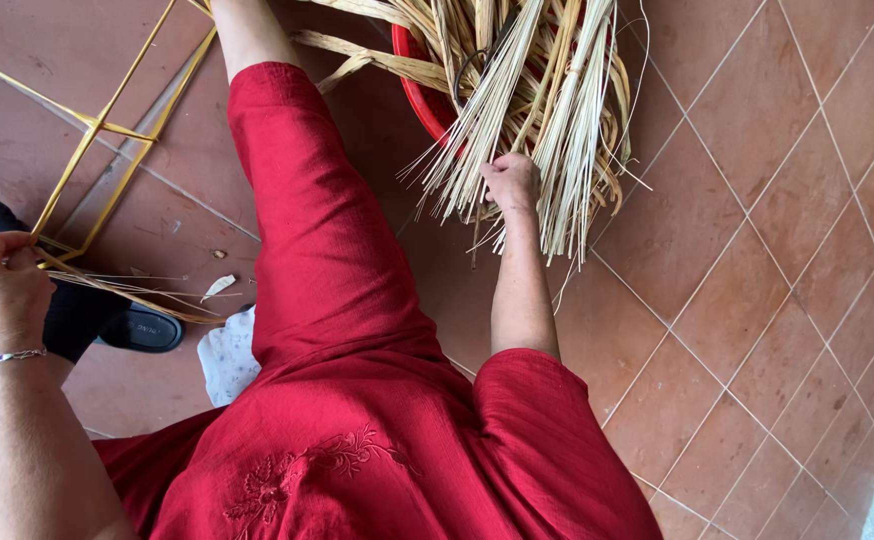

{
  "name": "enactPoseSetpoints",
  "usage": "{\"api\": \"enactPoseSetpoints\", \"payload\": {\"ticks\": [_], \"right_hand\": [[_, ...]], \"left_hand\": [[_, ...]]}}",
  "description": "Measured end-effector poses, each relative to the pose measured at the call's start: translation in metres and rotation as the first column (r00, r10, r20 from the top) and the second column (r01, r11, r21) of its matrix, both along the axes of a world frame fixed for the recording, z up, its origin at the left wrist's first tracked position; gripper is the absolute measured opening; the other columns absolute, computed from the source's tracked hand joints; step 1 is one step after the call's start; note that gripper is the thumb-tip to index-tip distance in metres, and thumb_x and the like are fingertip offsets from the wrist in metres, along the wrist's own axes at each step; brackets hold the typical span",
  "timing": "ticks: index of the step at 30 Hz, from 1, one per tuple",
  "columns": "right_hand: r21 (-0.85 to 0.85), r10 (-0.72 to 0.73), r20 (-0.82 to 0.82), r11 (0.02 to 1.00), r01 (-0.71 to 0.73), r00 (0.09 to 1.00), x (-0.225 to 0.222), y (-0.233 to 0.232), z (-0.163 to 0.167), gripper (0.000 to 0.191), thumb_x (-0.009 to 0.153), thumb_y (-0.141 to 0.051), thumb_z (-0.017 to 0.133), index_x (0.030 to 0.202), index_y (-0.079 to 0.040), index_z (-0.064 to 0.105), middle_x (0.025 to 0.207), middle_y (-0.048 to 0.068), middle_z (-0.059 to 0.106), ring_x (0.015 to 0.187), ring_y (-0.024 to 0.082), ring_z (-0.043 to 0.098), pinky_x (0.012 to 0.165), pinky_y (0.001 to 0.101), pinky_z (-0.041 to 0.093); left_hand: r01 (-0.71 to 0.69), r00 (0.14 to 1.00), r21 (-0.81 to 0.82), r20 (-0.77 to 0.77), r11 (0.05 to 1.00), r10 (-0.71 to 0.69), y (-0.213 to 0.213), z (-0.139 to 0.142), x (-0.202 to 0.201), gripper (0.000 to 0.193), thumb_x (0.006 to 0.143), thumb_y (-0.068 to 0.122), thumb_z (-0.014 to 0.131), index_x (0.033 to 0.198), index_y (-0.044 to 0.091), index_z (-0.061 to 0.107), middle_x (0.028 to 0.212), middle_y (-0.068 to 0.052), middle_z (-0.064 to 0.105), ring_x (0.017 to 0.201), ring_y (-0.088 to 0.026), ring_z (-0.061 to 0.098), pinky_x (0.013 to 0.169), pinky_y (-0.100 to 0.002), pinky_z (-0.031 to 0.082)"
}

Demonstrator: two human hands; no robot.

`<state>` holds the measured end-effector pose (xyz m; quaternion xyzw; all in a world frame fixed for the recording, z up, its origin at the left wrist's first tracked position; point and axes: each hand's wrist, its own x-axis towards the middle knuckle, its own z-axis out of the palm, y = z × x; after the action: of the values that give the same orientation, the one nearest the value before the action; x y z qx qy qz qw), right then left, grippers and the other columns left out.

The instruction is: The person sits on the floor weaving thin palm leaf strips onto a yellow bamboo frame, twisting and tying strips around the frame bars and pulling them tight. They select strips from a pile, bend them, and attach them across the frame to build up a woven lattice.

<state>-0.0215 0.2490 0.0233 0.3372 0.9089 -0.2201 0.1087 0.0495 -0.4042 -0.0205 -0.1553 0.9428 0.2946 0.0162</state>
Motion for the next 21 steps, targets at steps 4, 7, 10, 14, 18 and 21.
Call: {"api": "enactPoseSetpoints", "payload": {"ticks": [4, 7, 10, 14, 18, 21], "right_hand": [[-0.213, -0.205, -0.108, 0.961, 0.179, 0.973, 0.016, 0.000, -0.003, 0.013, 0.088, -0.019, 0.078, 0.088, -0.009, 0.072, 0.092, 0.005, 0.075, 0.055, 0.008, 0.068, 0.052, 0.0234, 0.059], [-0.363, -0.182, -0.136, 0.924, 0.122, 0.974, 0.031, -0.005, 0.015, 0.013, 0.090, -0.016, 0.076, 0.089, -0.003, 0.073, 0.095, 0.005, 0.071, 0.053, 0.010, 0.067, 0.048, 0.0232, 0.058], [-0.742, -0.221, -0.029, 0.658, 0.127, 0.975, 0.051, -0.021, 0.046, 0.018, 0.092, -0.009, 0.071, 0.108, -0.001, 0.069, 0.081, 0.014, 0.072, 0.052, 0.013, 0.064, 0.045, 0.0283, 0.055], [-0.993, -0.186, 0.028, 0.111, 0.050, 0.982, 0.091, -0.087, 0.084, 0.035, 0.095, -0.003, 0.066, 0.125, 0.000, 0.049, 0.084, 0.017, 0.070, 0.062, 0.020, 0.070, 0.053, 0.0338, 0.061], [-0.985, 0.159, 0.071, -0.142, 0.094, 0.985, 0.137, -0.177, 0.112, 0.026, 0.100, -0.009, 0.063, 0.114, -0.001, 0.043, 0.093, 0.023, 0.073, 0.080, 0.032, 0.076, 0.067, 0.0381, 0.064], [-0.955, 0.330, -0.171, -0.288, -0.074, 0.928, 0.142, -0.247, 0.109, 0.028, 0.105, -0.012, 0.064, 0.119, 0.002, 0.043, 0.105, 0.022, 0.073, 0.092, 0.033, 0.077, 0.082, 0.0355, 0.063]], "left_hand": [[-0.030, 0.999, 0.008, 0.045, 1.000, 0.029, -0.002, 0.001, 0.001, 0.011, 0.113, 0.003, 0.064, 0.114, 0.003, 0.074, 0.084, -0.015, 0.074, 0.076, -0.022, 0.074, 0.071, -0.033, 0.060], [-0.050, 0.996, 0.035, 0.075, 0.998, 0.047, -0.001, 0.007, 0.001, 0.010, 0.113, 0.006, 0.064, 0.117, 0.005, 0.073, 0.091, -0.014, 0.075, 0.079, -0.023, 0.074, 0.073, -0.035, 0.059], [0.127, 0.917, -0.427, -0.294, 0.896, -0.270, 0.010, 0.025, -0.001, 0.017, 0.092, 0.009, 0.073, 0.107, 0.002, 0.075, 0.097, -0.012, 0.076, 0.084, -0.028, 0.075, 0.074, -0.038, 0.061], [0.092, 0.936, -0.375, -0.285, 0.922, -0.209, 0.056, 0.064, -0.005, 0.023, 0.097, 0.008, 0.069, 0.118, 0.001, 0.074, 0.107, -0.017, 0.073, 0.092, -0.030, 0.071, 0.081, -0.038, 0.059], [0.247, 0.963, 0.272, 0.040, 0.930, -0.268, 0.126, 0.112, -0.011, 0.025, 0.111, 0.025, 0.063, 0.121, 0.004, 0.074, 0.097, -0.017, 0.071, 0.077, -0.026, 0.069, 0.071, -0.038, 0.054], [0.274, 0.812, 0.634, 0.250, 0.723, -0.528, 0.174, 0.151, -0.016, 0.036, 0.104, 0.033, 0.059, 0.115, 0.004, 0.075, 0.080, -0.013, 0.071, 0.069, -0.019, 0.062, 0.061, -0.035, 0.054]]}}
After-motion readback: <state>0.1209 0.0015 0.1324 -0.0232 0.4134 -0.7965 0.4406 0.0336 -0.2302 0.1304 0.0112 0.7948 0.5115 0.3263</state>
